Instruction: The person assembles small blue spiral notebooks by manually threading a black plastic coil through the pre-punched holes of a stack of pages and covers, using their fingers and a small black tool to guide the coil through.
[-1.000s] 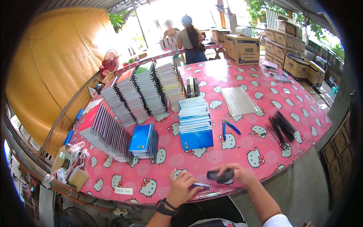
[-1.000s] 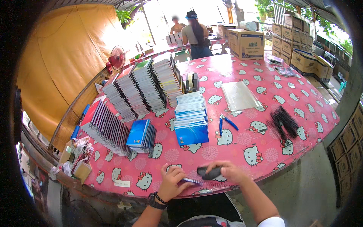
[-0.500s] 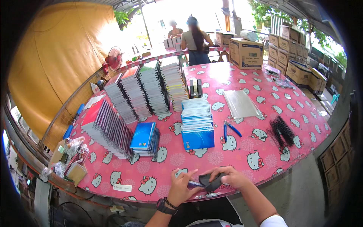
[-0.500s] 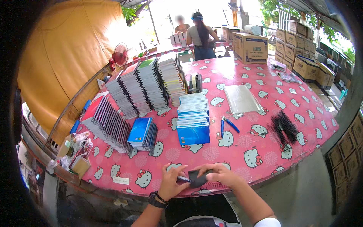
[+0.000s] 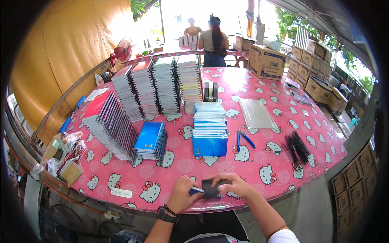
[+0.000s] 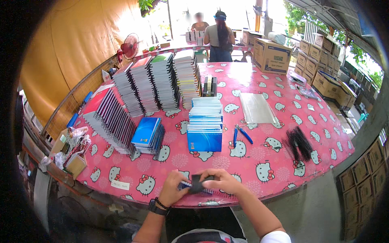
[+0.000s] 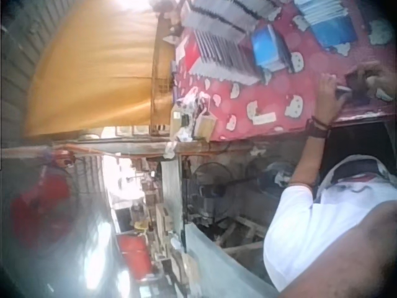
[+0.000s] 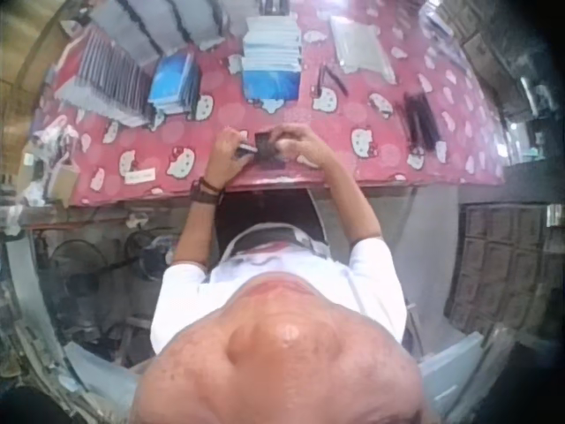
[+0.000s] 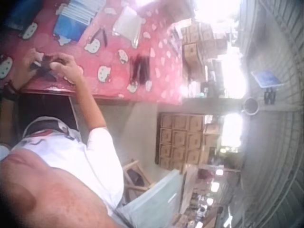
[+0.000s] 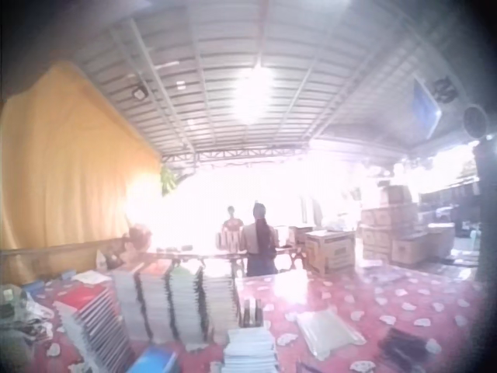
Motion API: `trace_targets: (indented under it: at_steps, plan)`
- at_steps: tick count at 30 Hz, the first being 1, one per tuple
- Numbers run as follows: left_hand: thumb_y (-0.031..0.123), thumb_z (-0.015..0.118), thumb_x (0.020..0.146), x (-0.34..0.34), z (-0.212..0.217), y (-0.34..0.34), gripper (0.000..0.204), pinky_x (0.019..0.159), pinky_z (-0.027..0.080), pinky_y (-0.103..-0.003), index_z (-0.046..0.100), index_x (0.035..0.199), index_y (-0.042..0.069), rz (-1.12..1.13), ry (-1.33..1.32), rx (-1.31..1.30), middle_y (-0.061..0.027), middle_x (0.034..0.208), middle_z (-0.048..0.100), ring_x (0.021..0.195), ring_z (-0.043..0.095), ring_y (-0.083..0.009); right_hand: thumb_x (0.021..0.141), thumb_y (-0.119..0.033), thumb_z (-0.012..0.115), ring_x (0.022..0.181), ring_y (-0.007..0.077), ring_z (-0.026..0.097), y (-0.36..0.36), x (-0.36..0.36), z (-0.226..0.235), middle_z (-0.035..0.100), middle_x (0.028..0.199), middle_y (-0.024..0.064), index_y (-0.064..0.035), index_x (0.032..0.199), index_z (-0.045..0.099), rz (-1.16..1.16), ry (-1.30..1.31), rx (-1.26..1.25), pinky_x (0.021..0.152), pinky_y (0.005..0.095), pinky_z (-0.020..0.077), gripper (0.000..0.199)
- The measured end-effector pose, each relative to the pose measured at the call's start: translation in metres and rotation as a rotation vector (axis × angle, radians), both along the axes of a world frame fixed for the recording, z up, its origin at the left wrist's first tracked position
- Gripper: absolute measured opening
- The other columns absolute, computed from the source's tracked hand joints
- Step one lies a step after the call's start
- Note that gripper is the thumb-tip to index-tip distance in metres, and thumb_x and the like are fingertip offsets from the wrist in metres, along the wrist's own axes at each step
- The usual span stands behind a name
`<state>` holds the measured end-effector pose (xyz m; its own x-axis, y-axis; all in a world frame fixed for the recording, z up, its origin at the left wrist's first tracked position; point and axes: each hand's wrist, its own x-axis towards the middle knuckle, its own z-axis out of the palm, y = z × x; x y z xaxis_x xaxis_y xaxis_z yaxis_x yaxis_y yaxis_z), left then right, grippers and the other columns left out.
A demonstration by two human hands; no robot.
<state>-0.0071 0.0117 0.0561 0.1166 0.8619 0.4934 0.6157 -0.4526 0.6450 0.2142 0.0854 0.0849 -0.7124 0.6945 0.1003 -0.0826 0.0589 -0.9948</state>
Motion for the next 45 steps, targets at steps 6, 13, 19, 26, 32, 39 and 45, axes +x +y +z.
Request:
trace_targets:
  at_steps: [6,13,19,26,32,39,45]
  plan:
    - [0.010,0.074,0.079,0.011,-0.038,-0.011,0.051,0.086,0.043,-0.031,0.038,0.114,0.007,-0.065,-0.802,-0.203,-0.0065,0.099,0.049,0.093,0.052,-0.0161,0.080,-0.030,0.071,0.083,0.0114,0.054,0.000,-0.007,-0.014,0.063,0.098,0.0060,-0.0009,0.094,0.065,0.102,0.298,-0.204,0.073,0.0276,0.0434,0.033]
    - [0.016,0.071,0.083,0.007,-0.052,-0.006,0.039,0.079,0.041,-0.027,0.038,0.102,0.008,-0.142,-0.722,-0.190,-0.0037,0.092,0.046,0.087,0.047,-0.0116,0.082,-0.029,0.068,0.088,0.0118,0.053,0.007,-0.011,0.010,0.061,0.098,0.0059,-0.0005,0.095,0.062,0.073,-0.042,-0.022,0.080,0.0277,0.0419,0.032]
    - [0.020,0.072,0.082,0.009,-0.054,-0.002,0.042,0.073,0.038,-0.025,0.038,0.103,0.007,-0.112,-0.697,-0.207,-0.0019,0.091,0.043,0.081,0.042,-0.0099,0.082,-0.035,0.068,0.082,0.0114,0.055,0.010,-0.018,-0.008,0.062,0.083,0.0036,-0.0025,0.093,0.064,-0.006,0.185,-0.100,0.072,0.0285,0.0443,0.035]
    - [0.028,0.062,0.090,-0.001,-0.058,-0.004,0.035,0.077,0.039,-0.024,0.041,0.108,0.006,-0.040,-0.705,-0.230,-0.0022,0.092,0.043,0.084,0.044,-0.0103,0.070,-0.032,0.079,0.093,0.0268,0.060,0.025,-0.005,-0.018,0.060,0.111,0.0191,-0.0034,0.091,0.065,-0.405,-0.281,0.467,0.081,0.0334,0.0472,0.038]
    - [0.025,0.056,0.094,0.013,-0.001,-0.001,0.022,0.071,0.044,-0.026,0.058,0.104,0.005,-0.069,-0.712,-0.231,-0.0038,0.091,0.052,0.082,0.051,-0.0111,0.070,-0.017,0.077,0.114,0.0357,0.052,0.021,0.060,-0.008,0.058,0.117,0.0204,-0.0030,0.104,0.060,-0.744,-0.547,0.876,0.097,0.0417,0.0388,0.041]
    - [0.012,0.068,0.084,0.040,0.048,0.010,0.016,0.071,0.047,-0.026,0.066,0.095,0.001,-0.022,-0.676,-0.235,-0.0066,0.088,0.065,0.081,0.059,-0.0115,0.074,-0.004,0.072,0.089,0.0252,0.061,-0.025,-0.018,0.048,0.062,0.098,0.0130,-0.0018,0.101,0.061,-0.437,-0.097,0.641,0.077,0.0333,0.0495,0.029]
    - [0.009,0.068,0.084,0.042,0.055,0.010,0.015,0.074,0.047,-0.026,0.067,0.096,0.000,-0.067,-0.703,-0.205,-0.0070,0.089,0.066,0.082,0.060,-0.0117,0.078,-0.003,0.070,0.076,0.0130,0.059,-0.025,-0.015,0.045,0.062,0.087,0.0069,0.0004,0.097,0.062,-0.475,0.000,0.519,0.068,0.0263,0.0479,0.021]
